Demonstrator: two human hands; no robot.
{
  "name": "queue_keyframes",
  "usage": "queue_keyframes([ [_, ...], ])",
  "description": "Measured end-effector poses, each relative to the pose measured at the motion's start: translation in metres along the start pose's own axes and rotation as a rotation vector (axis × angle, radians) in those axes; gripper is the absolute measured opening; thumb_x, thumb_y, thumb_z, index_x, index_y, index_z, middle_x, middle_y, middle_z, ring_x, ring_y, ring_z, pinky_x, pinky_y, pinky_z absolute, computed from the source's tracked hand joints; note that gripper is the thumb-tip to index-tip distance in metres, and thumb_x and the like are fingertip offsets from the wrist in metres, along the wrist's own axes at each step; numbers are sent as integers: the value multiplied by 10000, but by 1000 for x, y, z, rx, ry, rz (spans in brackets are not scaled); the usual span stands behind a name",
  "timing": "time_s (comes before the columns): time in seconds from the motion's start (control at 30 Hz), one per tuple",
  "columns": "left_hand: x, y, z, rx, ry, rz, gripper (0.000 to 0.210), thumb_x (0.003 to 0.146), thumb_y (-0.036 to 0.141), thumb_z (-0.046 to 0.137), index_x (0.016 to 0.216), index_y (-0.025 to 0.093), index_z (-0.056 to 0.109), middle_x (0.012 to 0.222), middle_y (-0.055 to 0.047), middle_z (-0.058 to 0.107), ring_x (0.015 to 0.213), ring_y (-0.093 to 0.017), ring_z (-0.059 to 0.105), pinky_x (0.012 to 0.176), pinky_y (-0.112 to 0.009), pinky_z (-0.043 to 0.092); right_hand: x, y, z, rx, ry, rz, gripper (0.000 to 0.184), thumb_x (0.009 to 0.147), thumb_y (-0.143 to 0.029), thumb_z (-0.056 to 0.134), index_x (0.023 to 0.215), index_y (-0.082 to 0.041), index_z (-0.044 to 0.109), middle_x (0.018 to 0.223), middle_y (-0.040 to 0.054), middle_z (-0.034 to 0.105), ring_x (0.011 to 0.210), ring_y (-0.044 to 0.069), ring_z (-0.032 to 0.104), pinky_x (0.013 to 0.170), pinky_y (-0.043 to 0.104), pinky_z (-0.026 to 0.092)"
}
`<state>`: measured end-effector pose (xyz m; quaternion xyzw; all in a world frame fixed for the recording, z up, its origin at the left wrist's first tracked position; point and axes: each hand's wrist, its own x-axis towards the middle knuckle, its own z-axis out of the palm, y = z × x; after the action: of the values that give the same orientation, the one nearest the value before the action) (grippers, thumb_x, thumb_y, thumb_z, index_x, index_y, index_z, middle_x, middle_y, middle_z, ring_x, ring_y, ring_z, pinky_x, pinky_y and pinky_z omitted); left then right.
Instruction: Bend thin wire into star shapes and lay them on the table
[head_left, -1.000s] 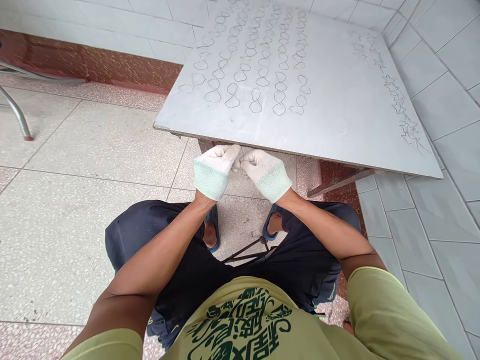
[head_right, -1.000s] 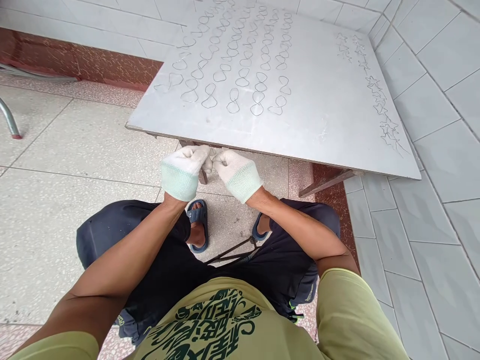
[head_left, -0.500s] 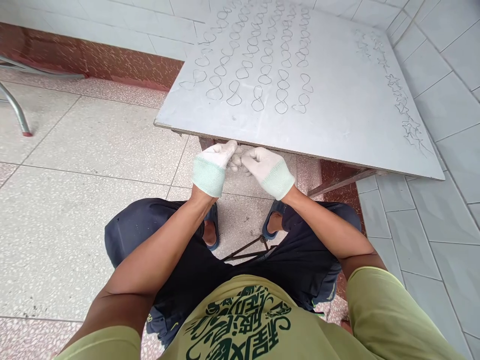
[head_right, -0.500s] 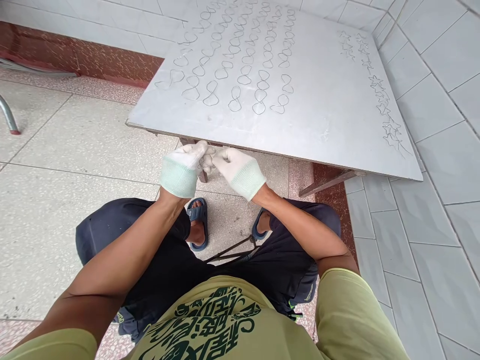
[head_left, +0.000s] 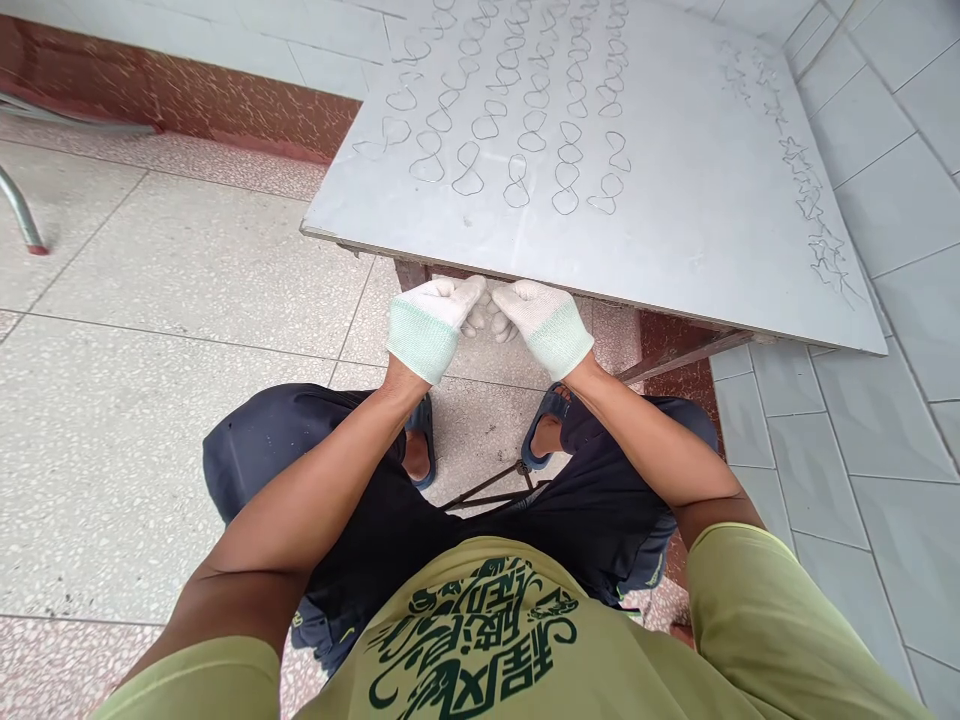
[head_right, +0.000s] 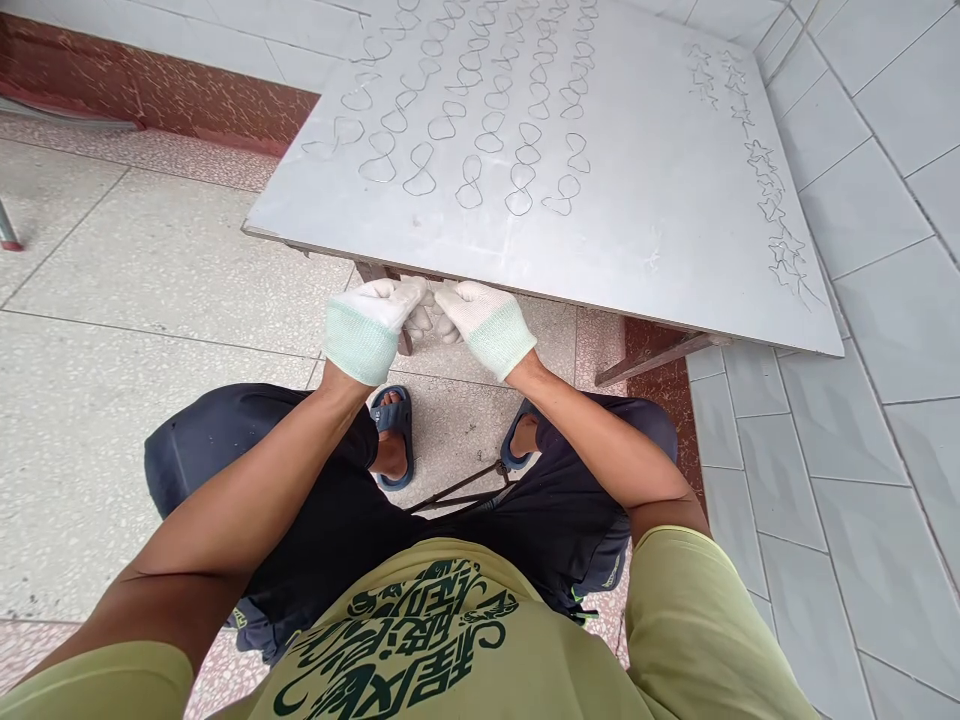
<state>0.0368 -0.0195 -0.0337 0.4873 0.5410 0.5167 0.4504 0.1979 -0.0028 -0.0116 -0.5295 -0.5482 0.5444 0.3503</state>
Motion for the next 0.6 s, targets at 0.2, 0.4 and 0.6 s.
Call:
queue_keyframes([
  [0.2,0,-1,3,-46,-26,-74,582,988,748,823,767,230,676,685,-55,729,650,-184,713,586,-288,515,1,-3,-4,36,54,-33,418,1109,-183,676,695,-237,662,587,-49,662,579,110,621,654,239,535],
  [0.4,10,-14,8,-134,-329,-214,427,741,512,1031,801,193,753,868,-72,834,743,-188,757,728,-319,595,5,1,-10,77,103,-64,367,1075,-186,665,713,-241,685,583,-54,648,591,123,619,658,263,521],
  [0.6,-2,-14,10,-159,-265,-101,216,775,312,915,900,179,800,841,-54,833,797,-206,771,798,-340,588,6,8,-11,71,105,-137,380,1052,-207,654,676,-259,642,507,-68,546,548,123,515,633,272,454],
])
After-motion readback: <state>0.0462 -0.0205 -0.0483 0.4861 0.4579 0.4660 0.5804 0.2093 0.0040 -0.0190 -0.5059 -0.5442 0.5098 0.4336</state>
